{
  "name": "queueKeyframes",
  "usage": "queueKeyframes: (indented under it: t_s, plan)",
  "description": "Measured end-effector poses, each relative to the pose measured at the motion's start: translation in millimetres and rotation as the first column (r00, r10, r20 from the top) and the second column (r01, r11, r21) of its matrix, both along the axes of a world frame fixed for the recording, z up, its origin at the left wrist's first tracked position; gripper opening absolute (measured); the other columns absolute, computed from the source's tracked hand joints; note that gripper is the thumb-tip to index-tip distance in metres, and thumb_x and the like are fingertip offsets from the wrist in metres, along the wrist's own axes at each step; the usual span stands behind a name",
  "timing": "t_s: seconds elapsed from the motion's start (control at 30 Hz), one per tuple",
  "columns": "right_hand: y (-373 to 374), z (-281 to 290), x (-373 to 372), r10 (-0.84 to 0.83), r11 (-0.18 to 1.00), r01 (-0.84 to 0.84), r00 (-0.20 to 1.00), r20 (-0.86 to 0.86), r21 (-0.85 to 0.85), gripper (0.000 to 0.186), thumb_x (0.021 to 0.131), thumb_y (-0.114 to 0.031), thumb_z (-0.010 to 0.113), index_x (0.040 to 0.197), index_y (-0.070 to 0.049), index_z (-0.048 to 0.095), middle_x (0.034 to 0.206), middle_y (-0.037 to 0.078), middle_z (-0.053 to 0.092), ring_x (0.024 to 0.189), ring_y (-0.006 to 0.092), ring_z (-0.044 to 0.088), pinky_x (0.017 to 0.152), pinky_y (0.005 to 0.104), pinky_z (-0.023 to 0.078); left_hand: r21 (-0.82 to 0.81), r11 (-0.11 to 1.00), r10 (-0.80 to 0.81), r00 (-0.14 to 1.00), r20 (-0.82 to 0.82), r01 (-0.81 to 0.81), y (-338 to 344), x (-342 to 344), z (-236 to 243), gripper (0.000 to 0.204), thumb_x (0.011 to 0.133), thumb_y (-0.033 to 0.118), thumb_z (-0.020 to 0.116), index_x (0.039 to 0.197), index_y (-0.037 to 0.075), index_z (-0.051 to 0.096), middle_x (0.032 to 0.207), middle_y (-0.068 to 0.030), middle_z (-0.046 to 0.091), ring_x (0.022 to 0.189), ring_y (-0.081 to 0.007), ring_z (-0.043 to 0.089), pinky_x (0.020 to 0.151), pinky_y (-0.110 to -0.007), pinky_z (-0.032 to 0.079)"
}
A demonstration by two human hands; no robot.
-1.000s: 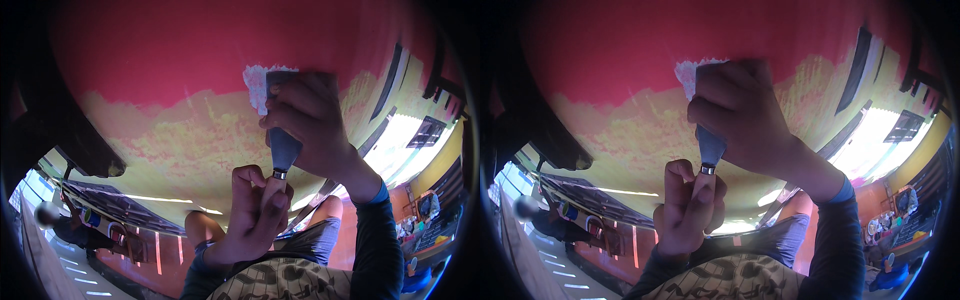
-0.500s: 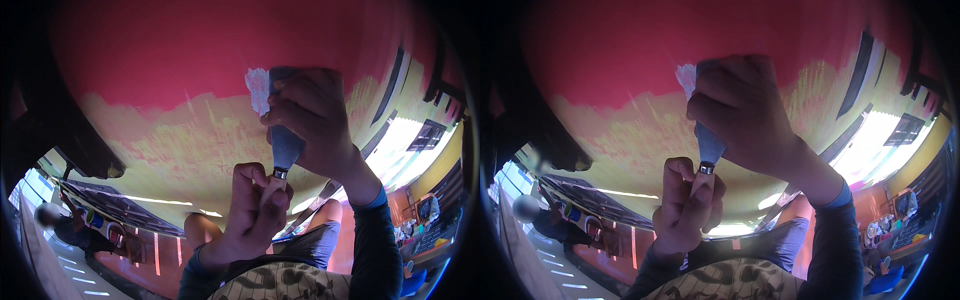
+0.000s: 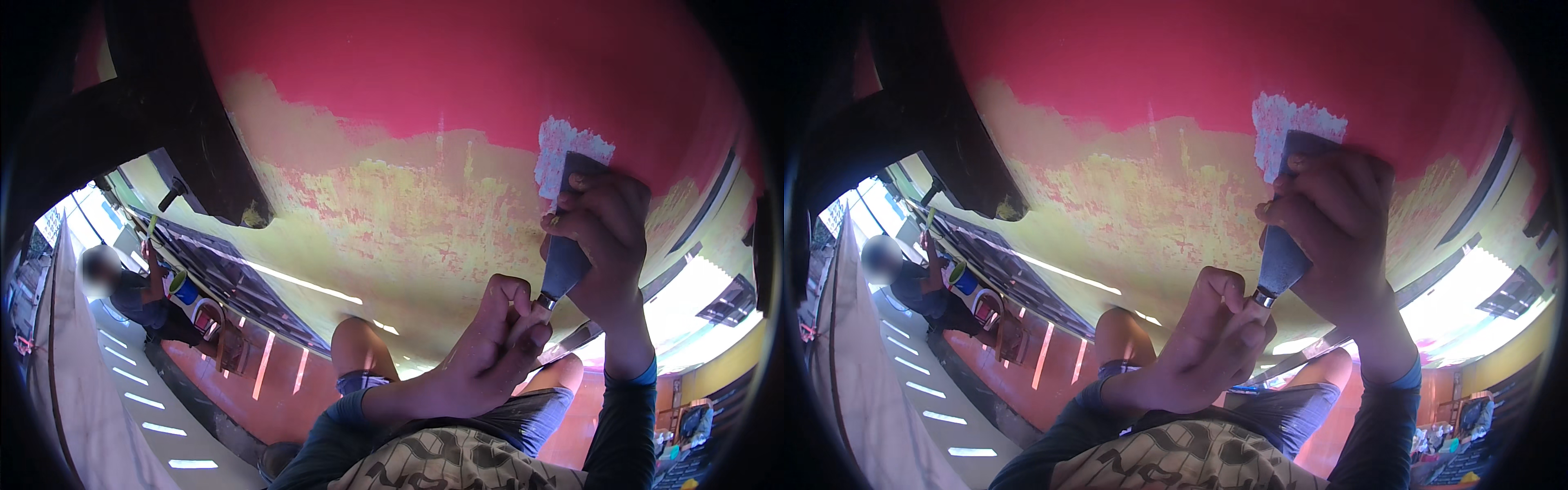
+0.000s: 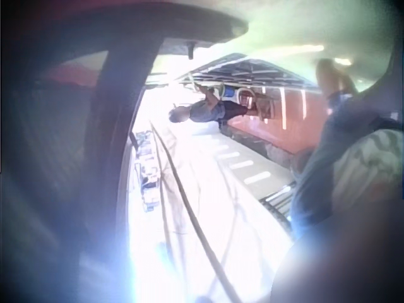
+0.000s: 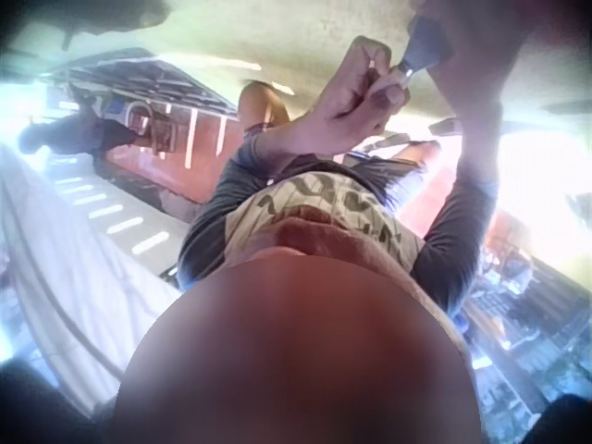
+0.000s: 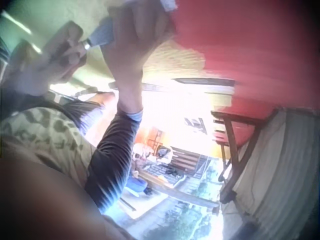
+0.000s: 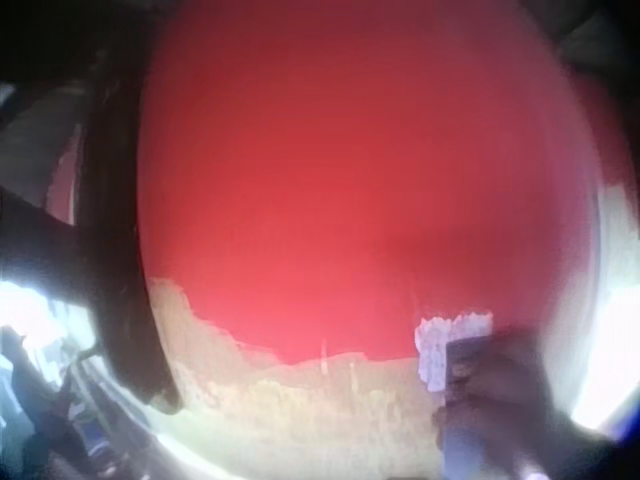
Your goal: The person uses a metal trowel to apply white plaster to a pink ceiling surface. They repeatedly spread and smooth the material in small patches while standing on a ladder.
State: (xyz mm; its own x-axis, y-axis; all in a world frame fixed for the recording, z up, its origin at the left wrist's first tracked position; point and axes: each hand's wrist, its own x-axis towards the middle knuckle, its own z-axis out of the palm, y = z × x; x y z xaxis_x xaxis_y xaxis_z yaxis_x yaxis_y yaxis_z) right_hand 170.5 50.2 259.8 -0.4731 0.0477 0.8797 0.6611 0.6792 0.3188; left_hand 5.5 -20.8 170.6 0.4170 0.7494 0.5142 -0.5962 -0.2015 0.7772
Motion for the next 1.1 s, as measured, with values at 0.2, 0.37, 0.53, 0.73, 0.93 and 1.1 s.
queueKeyframes:
  t_s: [0.2, 0.37, 0.53, 0.73, 0.93, 1.1]
  plan:
    - [0, 4, 2, -0.02, 1.0, 0.02, 1.0, 0.002, -0.012, 0.027, 0.056, -0.017, 0.081, 0.081, -0.013, 0.072, 0.091, 0.001, 0.065, 0.098, 0.0249, 0.064, 0.089, 0.0439, 0.042, -0.028, 0.997, -0.067, 0.995, 0.072, 0.069, 0, -2, 7, 0.022, 0.109, 0.001, 0.039, 0.122, 0.015, 0.027, 0.089, -0.0051, 0.047, 0.059, -0.0019, 0.033, 0.047, -0.018, 0.032]
    - [-1, 4, -4, 0.0, 1.0, 0.001, 1.0, 0.008, -0.027, 0.026, 0.057, -0.018, 0.081, 0.081, -0.013, 0.071, 0.091, 0.0, 0.065, 0.096, 0.0246, 0.064, 0.09, 0.0429, 0.041, 0.005, 1.0, -0.008, 1.0, 0.006, 0.008, -1, -2, 6, 0.021, 0.109, 0.003, 0.038, 0.121, 0.016, 0.028, 0.086, -0.0054, 0.047, 0.055, -0.0027, 0.033, 0.044, -0.019, 0.03]
    - [-3, 5, -2, 0.02, 0.998, -0.02, 1.0, -0.003, -0.053, 0.026, 0.058, -0.018, 0.081, 0.081, -0.014, 0.07, 0.09, -0.002, 0.065, 0.095, 0.0234, 0.063, 0.089, 0.0418, 0.04, 0.018, 0.998, -0.053, 0.999, 0.003, 0.053, -3, -5, 11, 0.021, 0.109, 0.005, 0.039, 0.122, 0.017, 0.028, 0.086, -0.0069, 0.048, 0.049, -0.0029, 0.029, 0.042, -0.021, 0.028]
    - [-7, 12, 4, -0.023, 0.998, 0.024, 0.999, 0.027, -0.057, 0.03, 0.057, -0.017, 0.085, 0.083, -0.014, 0.072, 0.092, 0.0, 0.068, 0.099, 0.0244, 0.065, 0.088, 0.0421, 0.043, 0.012, 1.0, 0.002, 0.999, -0.034, -0.002, -6, -6, 21, 0.019, 0.11, 0.009, 0.042, 0.122, 0.017, 0.03, 0.092, -0.012, 0.052, 0.05, -0.0038, 0.036, 0.043, -0.021, 0.033]
    - [-9, 15, 6, -0.024, 0.998, 0.026, 0.998, 0.05, -0.053, 0.031, 0.057, -0.016, 0.085, 0.085, -0.014, 0.072, 0.092, 0.0, 0.068, 0.098, 0.0244, 0.065, 0.088, 0.0422, 0.042, -0.029, 0.994, -0.109, 0.994, 0.014, 0.11, -5, -8, 22, 0.023, 0.11, 0.006, 0.045, 0.12, 0.015, 0.026, 0.097, -0.0106, 0.049, 0.064, -0.0037, 0.036, 0.05, -0.019, 0.033]
    - [-9, 15, 7, -0.021, 0.999, 0.023, 0.998, 0.061, -0.034, 0.031, 0.056, -0.016, 0.085, 0.085, -0.014, 0.073, 0.092, -0.001, 0.067, 0.098, 0.0243, 0.065, 0.088, 0.0419, 0.042, -0.023, 0.994, -0.111, 0.994, 0.005, 0.111, -5, -9, 23, 0.022, 0.11, 0.004, 0.043, 0.12, 0.016, 0.026, 0.096, -0.01, 0.049, 0.062, -0.0028, 0.037, 0.049, -0.018, 0.033]
